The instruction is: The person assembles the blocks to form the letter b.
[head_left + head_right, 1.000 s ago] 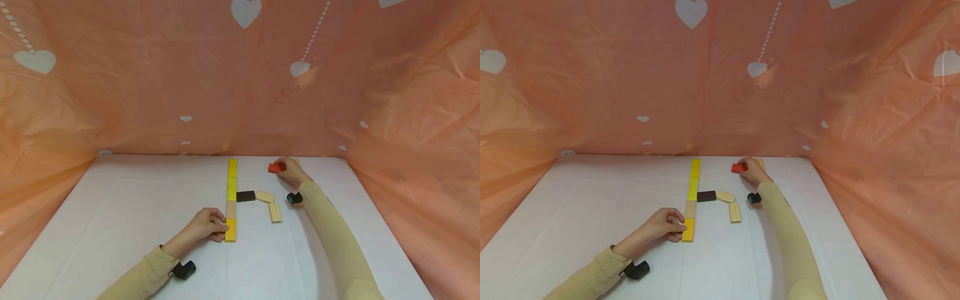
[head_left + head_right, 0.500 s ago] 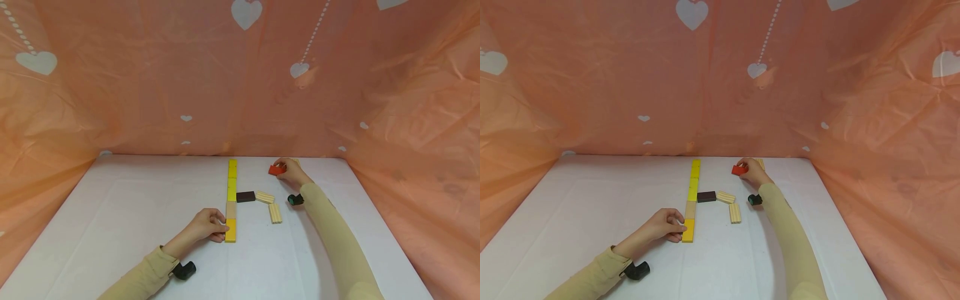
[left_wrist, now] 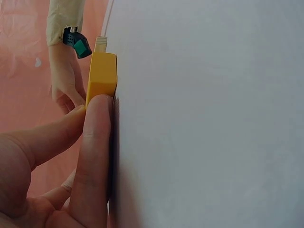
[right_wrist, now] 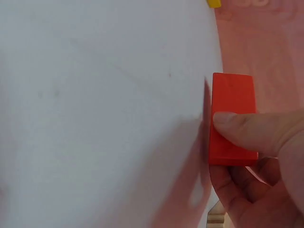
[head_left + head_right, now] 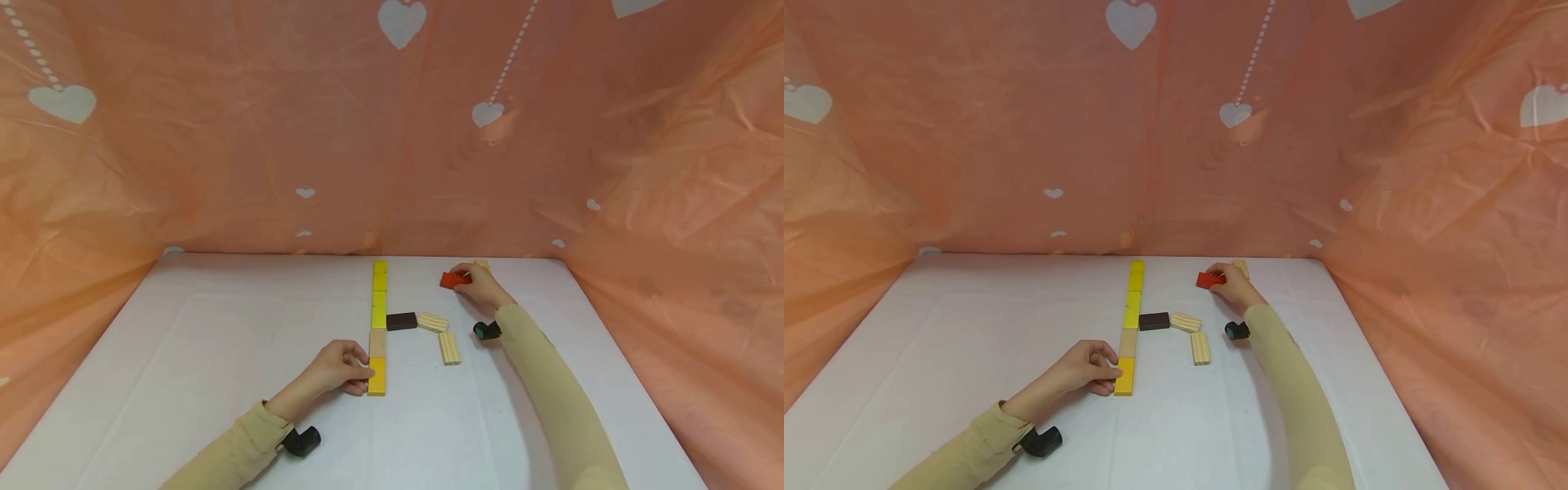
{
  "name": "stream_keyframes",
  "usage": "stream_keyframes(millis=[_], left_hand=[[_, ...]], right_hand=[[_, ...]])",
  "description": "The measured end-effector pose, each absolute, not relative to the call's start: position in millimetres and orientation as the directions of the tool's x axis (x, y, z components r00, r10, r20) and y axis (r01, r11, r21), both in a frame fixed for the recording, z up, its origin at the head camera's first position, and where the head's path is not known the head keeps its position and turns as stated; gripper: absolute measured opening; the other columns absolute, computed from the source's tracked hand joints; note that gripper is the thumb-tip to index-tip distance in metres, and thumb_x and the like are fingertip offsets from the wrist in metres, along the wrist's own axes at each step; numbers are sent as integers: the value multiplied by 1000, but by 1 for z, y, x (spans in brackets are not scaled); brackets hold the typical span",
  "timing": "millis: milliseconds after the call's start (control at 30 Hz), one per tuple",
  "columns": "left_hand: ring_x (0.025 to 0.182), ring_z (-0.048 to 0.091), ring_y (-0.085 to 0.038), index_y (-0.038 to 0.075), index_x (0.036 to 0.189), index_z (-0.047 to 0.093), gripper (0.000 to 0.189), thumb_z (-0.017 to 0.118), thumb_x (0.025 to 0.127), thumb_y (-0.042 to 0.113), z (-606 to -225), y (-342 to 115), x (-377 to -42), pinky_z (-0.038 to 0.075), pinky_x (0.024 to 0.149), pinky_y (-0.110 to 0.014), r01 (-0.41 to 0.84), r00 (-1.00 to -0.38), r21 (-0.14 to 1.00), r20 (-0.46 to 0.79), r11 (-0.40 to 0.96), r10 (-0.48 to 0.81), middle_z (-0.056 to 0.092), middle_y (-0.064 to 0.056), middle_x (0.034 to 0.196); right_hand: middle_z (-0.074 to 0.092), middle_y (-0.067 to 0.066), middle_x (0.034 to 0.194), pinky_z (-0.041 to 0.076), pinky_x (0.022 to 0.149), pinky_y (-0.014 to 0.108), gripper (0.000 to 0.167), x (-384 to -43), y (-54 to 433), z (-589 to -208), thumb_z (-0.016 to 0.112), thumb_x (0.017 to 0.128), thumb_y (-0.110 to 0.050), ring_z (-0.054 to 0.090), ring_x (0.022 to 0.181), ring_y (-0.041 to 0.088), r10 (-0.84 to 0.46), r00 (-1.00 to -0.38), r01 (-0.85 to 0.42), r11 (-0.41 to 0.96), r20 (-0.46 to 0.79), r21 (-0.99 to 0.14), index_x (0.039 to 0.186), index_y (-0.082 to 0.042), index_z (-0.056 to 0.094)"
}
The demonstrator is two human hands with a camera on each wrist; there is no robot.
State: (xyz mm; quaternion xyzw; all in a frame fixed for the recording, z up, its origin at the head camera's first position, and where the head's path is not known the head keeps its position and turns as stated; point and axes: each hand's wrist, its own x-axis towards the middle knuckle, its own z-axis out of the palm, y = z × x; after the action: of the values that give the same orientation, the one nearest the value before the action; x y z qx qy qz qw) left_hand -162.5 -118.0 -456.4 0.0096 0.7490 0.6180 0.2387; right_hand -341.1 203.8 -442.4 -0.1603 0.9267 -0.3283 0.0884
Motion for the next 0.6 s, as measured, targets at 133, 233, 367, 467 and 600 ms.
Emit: stream_keyframes(millis=[133, 233, 367, 467, 600], left_hand=[[54, 65, -17, -6, 100, 56, 25, 73, 83, 3, -457, -118, -162, 59, 55, -32, -278, -887, 930, -345, 242, 307, 62, -14, 73], [55, 65, -17, -6, 100, 56, 25, 73, 83, 2, -456, -117, -163, 59, 55, -31, -279, -886, 928, -347, 245, 306, 63, -14, 73], [55, 65, -17, -6, 100, 55, 24, 72, 84, 2, -455, -116, -163, 59, 55, -31, -283, -885, 926, -352, 250, 304, 63, -14, 74], [54, 65, -17, -6, 100, 55, 24, 72, 84, 2, -455, -116, -163, 59, 54, -31, -285, -885, 924, -356, 255, 299, 63, -14, 74], [55, 65, -17, -6, 101, 55, 24, 72, 84, 2, -456, -117, -162, 59, 54, -31, -282, -888, 924, -353, 258, 294, 63, -13, 74]], right_hand=[[58, 17, 123, 45, 99, 47, 35, -335, 208, -437, 66, 91, -7, 53, 108, 33, -349, -937, -249, 732, -36, -634, 125, -3, 59], [59, 14, 121, 48, 96, 45, 35, -329, 211, -432, 67, 90, -11, 54, 106, 31, -326, -945, -238, 718, -15, -654, 124, -6, 60], [60, 17, 116, 50, 92, 46, 34, -319, 214, -423, 67, 88, -4, 56, 102, 33, -340, -939, -284, 660, 61, -695, 121, -2, 60], [59, 20, 114, 50, 91, 48, 33, -309, 214, -416, 65, 87, 4, 58, 100, 35, -377, -920, -338, 620, 109, -708, 119, 1, 59], [59, 18, 112, 51, 91, 47, 33, -291, 210, -403, 66, 86, 5, 58, 98, 34, -407, -907, -346, 581, 105, -737, 118, 2, 58]])
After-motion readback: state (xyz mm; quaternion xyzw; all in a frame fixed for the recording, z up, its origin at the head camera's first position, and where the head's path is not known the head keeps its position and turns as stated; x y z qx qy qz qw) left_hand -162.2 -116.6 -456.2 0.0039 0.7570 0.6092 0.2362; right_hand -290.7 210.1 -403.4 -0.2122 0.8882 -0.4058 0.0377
